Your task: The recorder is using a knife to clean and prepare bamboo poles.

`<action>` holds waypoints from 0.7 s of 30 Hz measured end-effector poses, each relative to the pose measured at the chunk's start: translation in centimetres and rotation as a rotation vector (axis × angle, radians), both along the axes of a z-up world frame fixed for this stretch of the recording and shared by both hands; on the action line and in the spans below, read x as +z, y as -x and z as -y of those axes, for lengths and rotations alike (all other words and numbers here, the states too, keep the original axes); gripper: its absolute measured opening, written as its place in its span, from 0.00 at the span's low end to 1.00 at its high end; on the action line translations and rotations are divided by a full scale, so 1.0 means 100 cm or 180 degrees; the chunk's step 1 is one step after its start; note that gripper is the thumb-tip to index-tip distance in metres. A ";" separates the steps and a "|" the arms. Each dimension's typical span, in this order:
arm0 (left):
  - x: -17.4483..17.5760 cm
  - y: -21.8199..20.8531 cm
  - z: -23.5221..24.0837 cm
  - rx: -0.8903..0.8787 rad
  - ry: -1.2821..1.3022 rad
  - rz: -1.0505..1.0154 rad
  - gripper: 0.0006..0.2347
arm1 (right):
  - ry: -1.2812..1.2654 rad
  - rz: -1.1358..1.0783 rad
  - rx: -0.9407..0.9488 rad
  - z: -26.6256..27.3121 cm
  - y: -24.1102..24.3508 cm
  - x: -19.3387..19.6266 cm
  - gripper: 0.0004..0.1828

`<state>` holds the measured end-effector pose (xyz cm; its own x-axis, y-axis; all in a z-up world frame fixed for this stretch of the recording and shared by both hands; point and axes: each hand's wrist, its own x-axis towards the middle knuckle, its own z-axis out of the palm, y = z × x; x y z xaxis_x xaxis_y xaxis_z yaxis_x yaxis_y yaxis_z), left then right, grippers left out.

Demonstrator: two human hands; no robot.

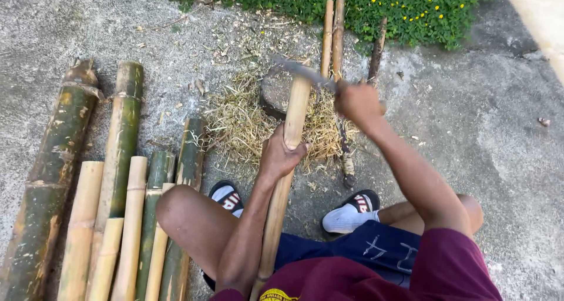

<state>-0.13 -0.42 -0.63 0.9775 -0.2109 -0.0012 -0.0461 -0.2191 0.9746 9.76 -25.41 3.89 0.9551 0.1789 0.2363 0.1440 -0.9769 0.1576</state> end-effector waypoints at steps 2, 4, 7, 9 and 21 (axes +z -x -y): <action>-0.005 0.000 0.002 -0.0025 0.0026 -0.0039 0.25 | -0.0102 0.0048 -0.0051 0.010 -0.004 0.003 0.09; -0.001 -0.005 0.001 -0.0025 0.0076 -0.0072 0.27 | -0.0181 0.0103 -0.0076 0.007 0.002 0.007 0.08; 0.006 -0.005 0.000 0.0101 0.0007 -0.0289 0.27 | -0.0328 0.0044 0.0457 -0.012 0.032 -0.003 0.07; 0.005 -0.010 0.002 0.0107 -0.0167 -0.0167 0.27 | -0.0152 0.0555 0.1039 -0.020 0.042 -0.019 0.09; 0.014 -0.006 -0.005 0.0149 -0.0152 -0.0148 0.26 | -0.0030 -0.0098 0.0051 0.002 -0.012 0.022 0.09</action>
<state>0.49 0.04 0.73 0.9850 -0.1635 -0.0560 0.0106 -0.2663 0.9638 10.93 -25.62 6.10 0.9589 0.1923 0.2086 0.1644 -0.9759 0.1437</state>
